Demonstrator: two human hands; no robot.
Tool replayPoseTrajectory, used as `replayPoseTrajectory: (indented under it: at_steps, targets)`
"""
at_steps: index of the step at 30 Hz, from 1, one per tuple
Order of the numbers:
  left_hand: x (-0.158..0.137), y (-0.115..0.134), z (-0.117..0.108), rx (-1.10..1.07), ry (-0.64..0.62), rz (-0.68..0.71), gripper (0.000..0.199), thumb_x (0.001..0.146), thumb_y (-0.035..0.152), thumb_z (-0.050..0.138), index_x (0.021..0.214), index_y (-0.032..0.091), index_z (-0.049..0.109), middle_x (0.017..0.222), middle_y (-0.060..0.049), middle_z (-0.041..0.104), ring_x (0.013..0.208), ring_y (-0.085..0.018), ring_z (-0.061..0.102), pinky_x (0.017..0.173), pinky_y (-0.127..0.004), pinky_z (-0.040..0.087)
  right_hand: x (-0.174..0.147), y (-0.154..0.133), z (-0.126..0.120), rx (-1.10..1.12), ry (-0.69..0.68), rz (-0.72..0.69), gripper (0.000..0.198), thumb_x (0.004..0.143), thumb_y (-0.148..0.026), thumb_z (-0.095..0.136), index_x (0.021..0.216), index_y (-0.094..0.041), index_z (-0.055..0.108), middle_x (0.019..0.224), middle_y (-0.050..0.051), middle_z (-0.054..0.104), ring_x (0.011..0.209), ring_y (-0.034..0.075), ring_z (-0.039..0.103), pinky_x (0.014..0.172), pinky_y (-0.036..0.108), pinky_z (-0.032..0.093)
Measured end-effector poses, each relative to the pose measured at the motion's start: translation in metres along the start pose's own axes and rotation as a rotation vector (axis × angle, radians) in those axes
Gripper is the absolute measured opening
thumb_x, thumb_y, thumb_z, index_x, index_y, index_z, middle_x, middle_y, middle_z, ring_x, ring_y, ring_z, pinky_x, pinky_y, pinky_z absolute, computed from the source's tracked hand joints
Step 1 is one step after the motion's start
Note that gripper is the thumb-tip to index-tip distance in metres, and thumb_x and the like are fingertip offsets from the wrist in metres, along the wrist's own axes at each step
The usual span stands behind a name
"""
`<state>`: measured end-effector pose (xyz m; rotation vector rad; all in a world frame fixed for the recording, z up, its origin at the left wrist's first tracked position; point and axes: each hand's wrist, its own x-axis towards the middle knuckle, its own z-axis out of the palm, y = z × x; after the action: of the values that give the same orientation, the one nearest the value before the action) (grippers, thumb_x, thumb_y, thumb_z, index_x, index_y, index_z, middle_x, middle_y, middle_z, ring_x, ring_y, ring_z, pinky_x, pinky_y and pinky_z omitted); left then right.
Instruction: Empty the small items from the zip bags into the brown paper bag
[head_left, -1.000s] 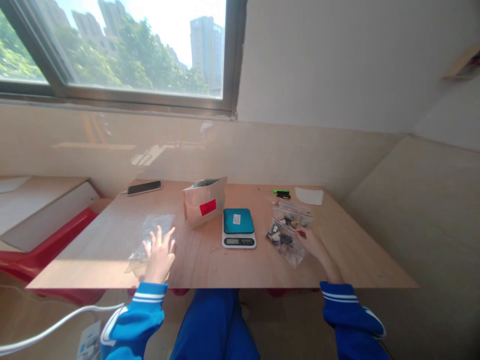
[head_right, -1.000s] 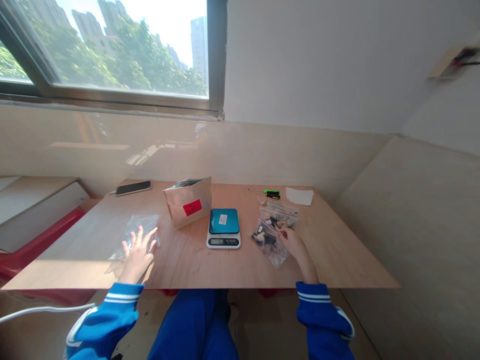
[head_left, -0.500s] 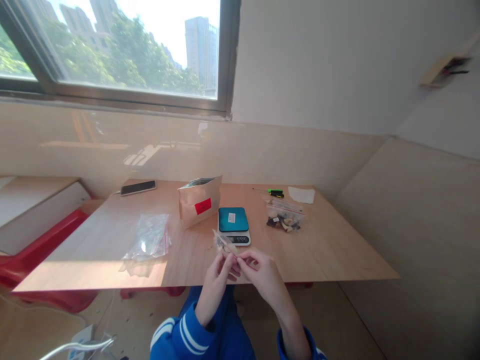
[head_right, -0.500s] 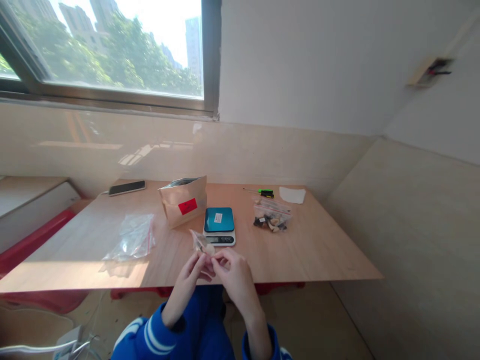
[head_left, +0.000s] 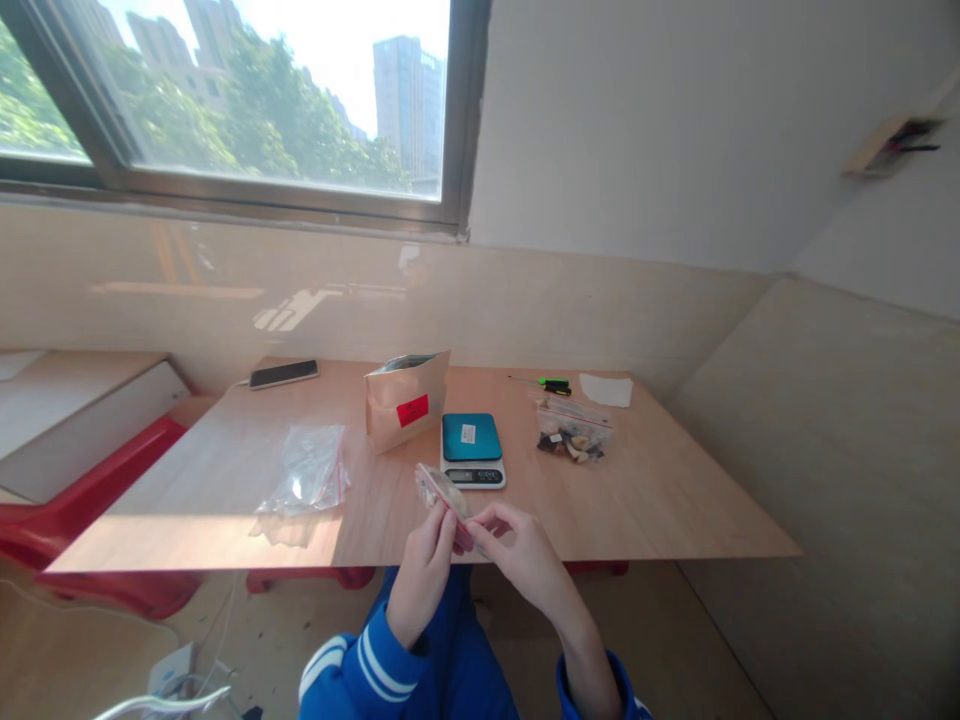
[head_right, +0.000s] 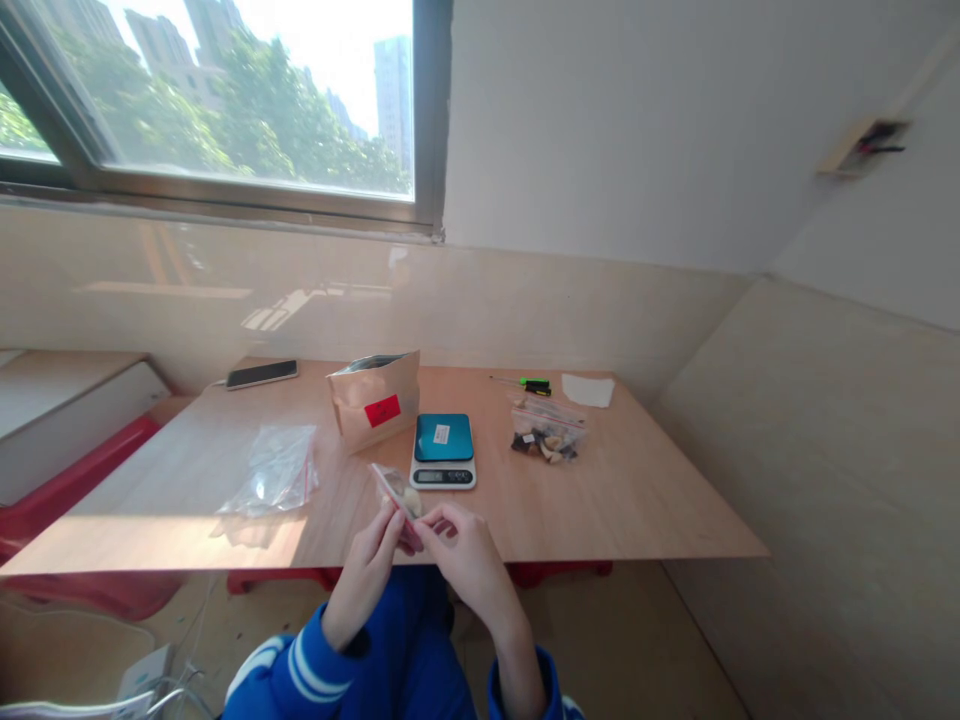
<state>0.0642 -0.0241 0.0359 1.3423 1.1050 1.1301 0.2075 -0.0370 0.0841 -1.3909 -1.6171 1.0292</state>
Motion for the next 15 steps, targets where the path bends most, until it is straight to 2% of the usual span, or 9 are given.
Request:
replayPoseTrajectory:
  at_steps: [4,7,9,10,13,15]
  targets:
    - [-0.001,0.011,0.0,0.059,0.0,0.009,0.029,0.084,0.044,0.05,0.072,0.019,0.06,0.055,0.0,0.06,0.052,-0.014,0.057,0.054,-0.024,0.043,0.002,0.003,0.006,-0.13,0.193,-0.036,0.016,0.081,-0.029,0.058,0.068,-0.02,0.062,0.068,0.001,0.068,0.067,0.017,0.063,0.065,0.027,0.047]
    - [-0.006,0.019,0.0,0.094,0.067,0.001,0.031,0.083,0.041,0.052,0.06,0.02,0.054,0.043,0.003,0.052,0.042,-0.012,0.049,0.049,-0.022,0.037,0.009,0.01,-0.001,-0.163,0.476,-0.014,0.015,0.08,-0.031,0.056,0.07,-0.021,0.059,0.065,0.002,0.066,0.062,0.019,0.062,0.061,0.029,0.048]
    - [-0.011,0.023,-0.002,0.084,0.106,0.0,0.035,0.083,0.042,0.051,0.055,0.02,0.05,0.04,0.003,0.048,0.041,-0.011,0.046,0.048,-0.022,0.036,0.014,0.014,-0.013,-0.09,0.689,0.007,0.018,0.08,-0.037,0.056,0.074,-0.02,0.058,0.067,0.004,0.066,0.063,0.02,0.063,0.062,0.031,0.05]
    - [-0.013,0.024,-0.003,0.061,0.102,-0.004,0.037,0.084,0.044,0.05,0.055,0.02,0.05,0.041,0.002,0.049,0.042,-0.011,0.047,0.048,-0.023,0.036,0.016,0.014,-0.02,-0.027,0.749,0.004,0.021,0.08,-0.04,0.058,0.075,-0.02,0.058,0.069,0.005,0.067,0.065,0.021,0.064,0.063,0.032,0.052]
    - [-0.018,0.025,-0.008,-0.034,0.034,0.032,0.043,0.087,0.05,0.045,0.061,0.018,0.058,0.056,-0.003,0.058,0.052,-0.014,0.053,0.052,-0.024,0.041,0.016,0.006,-0.035,0.179,0.719,-0.044,0.028,0.077,-0.047,0.063,0.079,-0.02,0.058,0.072,0.006,0.069,0.067,0.021,0.067,0.065,0.033,0.055]
    - [-0.017,0.022,-0.011,-0.098,0.056,0.116,0.047,0.09,0.051,0.038,0.07,0.017,0.063,0.073,-0.007,0.064,0.07,-0.017,0.059,0.063,-0.026,0.045,0.013,-0.005,-0.037,0.278,0.663,-0.043,0.03,0.076,-0.048,0.066,0.079,-0.02,0.057,0.071,0.005,0.069,0.063,0.02,0.067,0.061,0.031,0.055]
